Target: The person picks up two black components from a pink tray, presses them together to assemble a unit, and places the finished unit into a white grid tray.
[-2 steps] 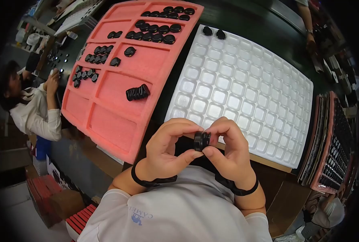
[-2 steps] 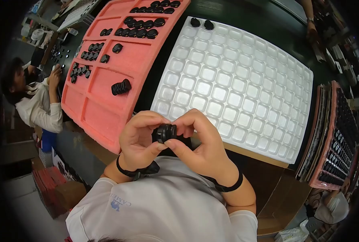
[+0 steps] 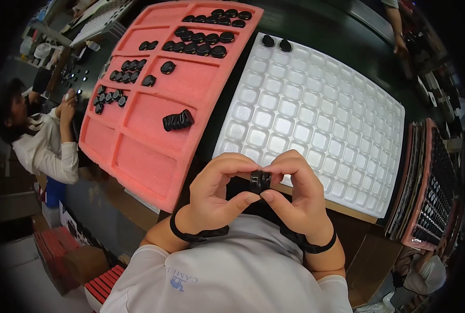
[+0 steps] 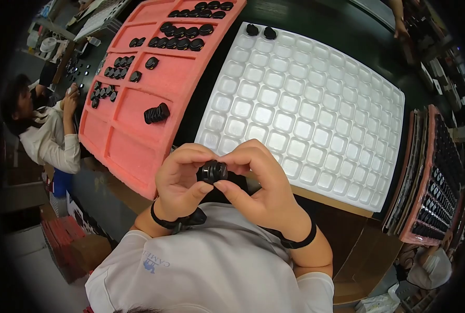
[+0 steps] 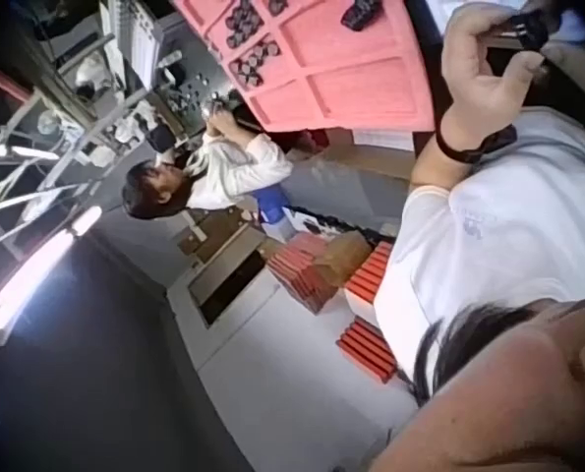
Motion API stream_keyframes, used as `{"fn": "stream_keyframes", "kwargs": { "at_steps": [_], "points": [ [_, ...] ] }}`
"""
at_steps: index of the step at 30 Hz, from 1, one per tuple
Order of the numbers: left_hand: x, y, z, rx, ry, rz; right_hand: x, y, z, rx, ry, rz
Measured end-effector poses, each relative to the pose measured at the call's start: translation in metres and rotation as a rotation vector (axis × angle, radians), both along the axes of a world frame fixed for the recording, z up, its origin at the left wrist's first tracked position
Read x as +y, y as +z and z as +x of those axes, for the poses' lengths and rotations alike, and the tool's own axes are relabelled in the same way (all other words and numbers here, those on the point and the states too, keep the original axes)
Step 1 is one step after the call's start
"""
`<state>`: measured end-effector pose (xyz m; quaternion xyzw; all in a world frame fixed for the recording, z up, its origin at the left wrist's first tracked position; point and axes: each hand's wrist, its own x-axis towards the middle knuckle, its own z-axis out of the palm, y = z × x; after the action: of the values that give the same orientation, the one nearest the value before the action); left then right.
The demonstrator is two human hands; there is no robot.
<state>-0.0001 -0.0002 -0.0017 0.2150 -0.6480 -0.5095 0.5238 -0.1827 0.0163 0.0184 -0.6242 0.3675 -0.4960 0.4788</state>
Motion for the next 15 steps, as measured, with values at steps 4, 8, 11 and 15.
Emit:
{"fn": "stream_keyframes", "kwargs": {
  "at_steps": [4, 8, 11, 15],
  "points": [
    [-0.001, -0.002, -0.004, 0.024, 0.003, 0.073, -0.008, 0.01, -0.004, 0.108, -0.033, -0.121],
    [-0.001, -0.008, -0.007, 0.062, -0.004, 0.202, -0.017, 0.02, -0.011, 0.292, -0.014, -0.195],
    [-0.01, -0.015, -0.008, -0.084, 0.036, 0.142, -0.03, 0.03, -0.02, 0.447, 0.013, -0.211],
    [-0.022, -0.021, -0.012, -0.553, 0.15, -0.2, -0.064, 0.04, -0.038, 0.656, 0.004, -0.139]
  ]
}}
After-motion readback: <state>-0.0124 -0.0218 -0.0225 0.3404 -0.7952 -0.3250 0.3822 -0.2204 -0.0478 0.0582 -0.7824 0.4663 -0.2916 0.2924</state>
